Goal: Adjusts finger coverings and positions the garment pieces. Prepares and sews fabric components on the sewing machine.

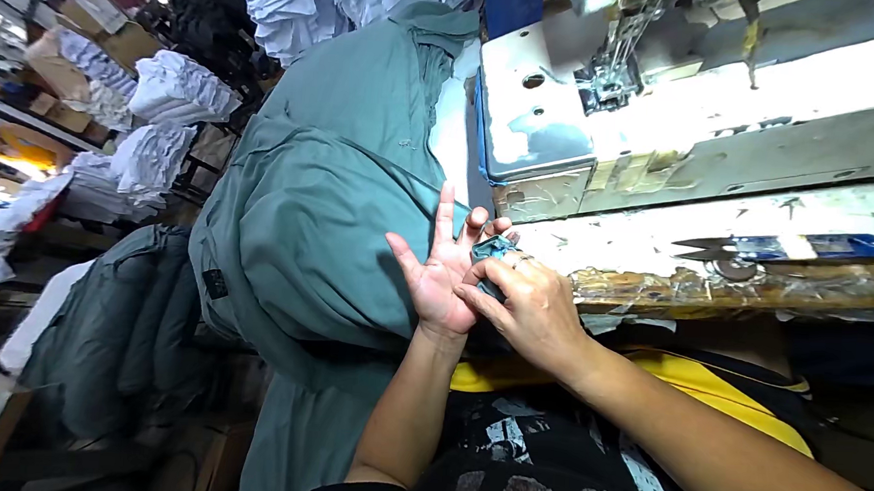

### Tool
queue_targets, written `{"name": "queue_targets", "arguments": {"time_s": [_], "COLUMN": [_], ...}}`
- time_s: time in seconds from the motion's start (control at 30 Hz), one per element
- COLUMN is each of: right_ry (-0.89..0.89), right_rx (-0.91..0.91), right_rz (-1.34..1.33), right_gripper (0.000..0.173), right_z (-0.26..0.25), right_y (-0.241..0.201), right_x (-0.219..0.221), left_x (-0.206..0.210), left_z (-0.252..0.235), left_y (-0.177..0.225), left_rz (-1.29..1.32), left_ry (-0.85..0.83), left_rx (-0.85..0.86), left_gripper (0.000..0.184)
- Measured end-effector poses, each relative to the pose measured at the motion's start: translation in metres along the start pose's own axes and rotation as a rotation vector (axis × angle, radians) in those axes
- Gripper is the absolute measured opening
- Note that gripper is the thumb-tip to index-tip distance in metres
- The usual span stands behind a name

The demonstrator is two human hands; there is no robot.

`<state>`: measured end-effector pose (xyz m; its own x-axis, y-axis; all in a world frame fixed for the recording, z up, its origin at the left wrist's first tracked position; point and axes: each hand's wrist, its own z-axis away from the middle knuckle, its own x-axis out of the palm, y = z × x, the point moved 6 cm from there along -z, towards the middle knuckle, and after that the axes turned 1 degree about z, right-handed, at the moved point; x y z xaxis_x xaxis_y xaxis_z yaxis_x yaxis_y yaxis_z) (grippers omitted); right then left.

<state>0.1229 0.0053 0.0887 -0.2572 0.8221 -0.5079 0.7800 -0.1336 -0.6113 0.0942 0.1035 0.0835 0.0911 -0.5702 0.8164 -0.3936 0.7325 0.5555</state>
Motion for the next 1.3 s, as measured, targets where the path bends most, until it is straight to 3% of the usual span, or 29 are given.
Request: {"name": "queue_targets", "arguments": {"time_s": [0.37, 1.3], "right_ry": [0.022, -0.009], "right_rx": [-0.015, -0.036], "right_rz": [-0.043, -0.049], "right_gripper": [0.034, 0.035], "right_z": [0.0022, 0.0009], "right_y": [0.0027, 0.0053], "right_x": [-0.0007, -0.0014], "left_x": [0.0012, 0.0052], "left_z": [0.0021, 0.0033], "left_y": [-0.0003, 0.0000], "left_rz": [-0.012, -0.199], "left_ry": [-0.074, -0.105], "left_rx": [0.020, 0.032], "left_gripper": [0.080, 0.087]}}
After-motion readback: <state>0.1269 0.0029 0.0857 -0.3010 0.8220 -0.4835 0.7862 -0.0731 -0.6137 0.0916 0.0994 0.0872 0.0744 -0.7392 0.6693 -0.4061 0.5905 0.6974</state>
